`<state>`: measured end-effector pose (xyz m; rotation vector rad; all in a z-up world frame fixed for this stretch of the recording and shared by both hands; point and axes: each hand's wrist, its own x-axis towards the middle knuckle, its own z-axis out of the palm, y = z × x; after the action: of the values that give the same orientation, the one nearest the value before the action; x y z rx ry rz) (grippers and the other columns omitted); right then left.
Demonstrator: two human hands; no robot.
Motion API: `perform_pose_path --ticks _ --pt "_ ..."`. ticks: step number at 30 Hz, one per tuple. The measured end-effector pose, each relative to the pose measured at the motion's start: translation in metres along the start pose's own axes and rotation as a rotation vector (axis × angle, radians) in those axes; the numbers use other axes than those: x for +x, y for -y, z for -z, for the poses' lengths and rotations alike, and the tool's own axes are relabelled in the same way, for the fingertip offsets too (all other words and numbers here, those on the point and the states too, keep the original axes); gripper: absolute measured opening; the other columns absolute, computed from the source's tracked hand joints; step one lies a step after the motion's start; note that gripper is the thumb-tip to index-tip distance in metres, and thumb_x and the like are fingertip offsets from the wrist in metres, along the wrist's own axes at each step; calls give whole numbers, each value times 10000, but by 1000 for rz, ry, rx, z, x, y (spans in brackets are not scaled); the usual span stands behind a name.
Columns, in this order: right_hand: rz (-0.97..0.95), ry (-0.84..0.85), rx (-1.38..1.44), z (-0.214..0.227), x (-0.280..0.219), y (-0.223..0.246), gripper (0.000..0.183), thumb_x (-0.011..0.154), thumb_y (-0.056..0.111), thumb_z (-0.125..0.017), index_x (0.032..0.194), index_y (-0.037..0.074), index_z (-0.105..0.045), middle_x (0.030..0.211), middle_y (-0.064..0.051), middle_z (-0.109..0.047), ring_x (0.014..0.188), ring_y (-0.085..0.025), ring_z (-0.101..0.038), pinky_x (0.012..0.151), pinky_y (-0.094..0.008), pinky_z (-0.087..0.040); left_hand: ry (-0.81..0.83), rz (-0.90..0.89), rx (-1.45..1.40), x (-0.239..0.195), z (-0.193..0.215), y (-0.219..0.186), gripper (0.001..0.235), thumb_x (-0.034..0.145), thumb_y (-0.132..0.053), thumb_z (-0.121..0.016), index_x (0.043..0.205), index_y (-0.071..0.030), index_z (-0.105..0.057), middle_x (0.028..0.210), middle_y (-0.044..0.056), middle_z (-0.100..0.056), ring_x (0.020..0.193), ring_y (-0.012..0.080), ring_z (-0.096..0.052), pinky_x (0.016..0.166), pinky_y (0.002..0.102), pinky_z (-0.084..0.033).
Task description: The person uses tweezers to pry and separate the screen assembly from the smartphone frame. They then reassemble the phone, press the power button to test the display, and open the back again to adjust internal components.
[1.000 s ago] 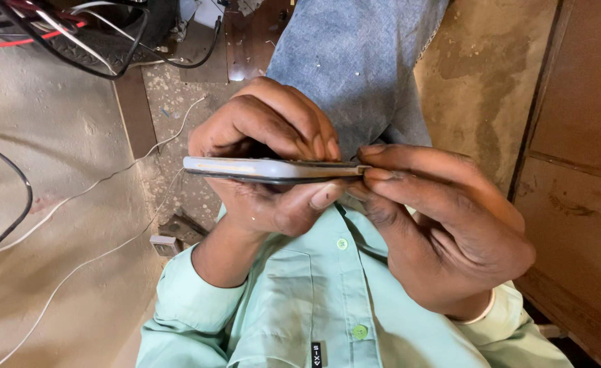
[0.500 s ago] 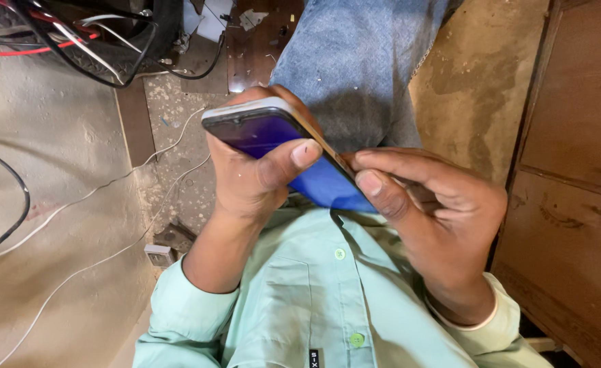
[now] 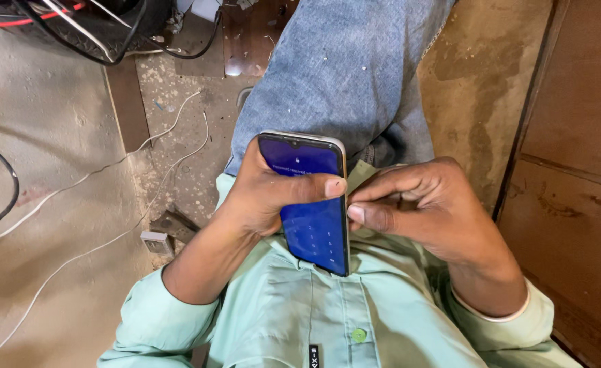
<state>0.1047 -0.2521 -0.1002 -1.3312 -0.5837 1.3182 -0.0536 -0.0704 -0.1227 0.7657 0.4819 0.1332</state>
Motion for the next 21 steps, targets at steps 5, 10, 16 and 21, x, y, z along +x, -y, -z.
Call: perform_pose_path --ticks 5,10,16,21 --pt "-56 46 17 2 2 -3 139 904 -58 -725 1029 -107 -760 944 -187 -795 843 -203 -767 750 -289 -627 -61 37 1 -7 -2 2 239 774 -13 -839 991 16 -742 850 76 -747 718 146 -714 654 311 -614" --pt "-94 54 52 4 5 -8 153 896 -35 -721 1031 -102 -746 937 -182 -797 834 -207 -788 753 -299 -655 -66 34 4 -6 -4 6 205 819 -14 -838 991 32 -736 850 78 -732 721 142 -702 642 306 -592" --pt "-57 70 11 9 8 -10 143 926 -25 -724 1038 -106 -758 928 -185 -797 833 -195 -766 733 -286 -624 -65 20 -24 -2 -7 4 205 831 -18 -832 1006 25 -733 865 70 -730 730 137 -701 645 300 -600" --pt "-96 76 6 11 12 -13 153 929 -1 -715 1038 -98 -761 902 -178 -798 810 -194 -766 731 -292 -631 -114 73 -72 -2 -7 3 223 794 -18 -829 986 16 -721 845 73 -725 702 152 -718 621 339 -635"
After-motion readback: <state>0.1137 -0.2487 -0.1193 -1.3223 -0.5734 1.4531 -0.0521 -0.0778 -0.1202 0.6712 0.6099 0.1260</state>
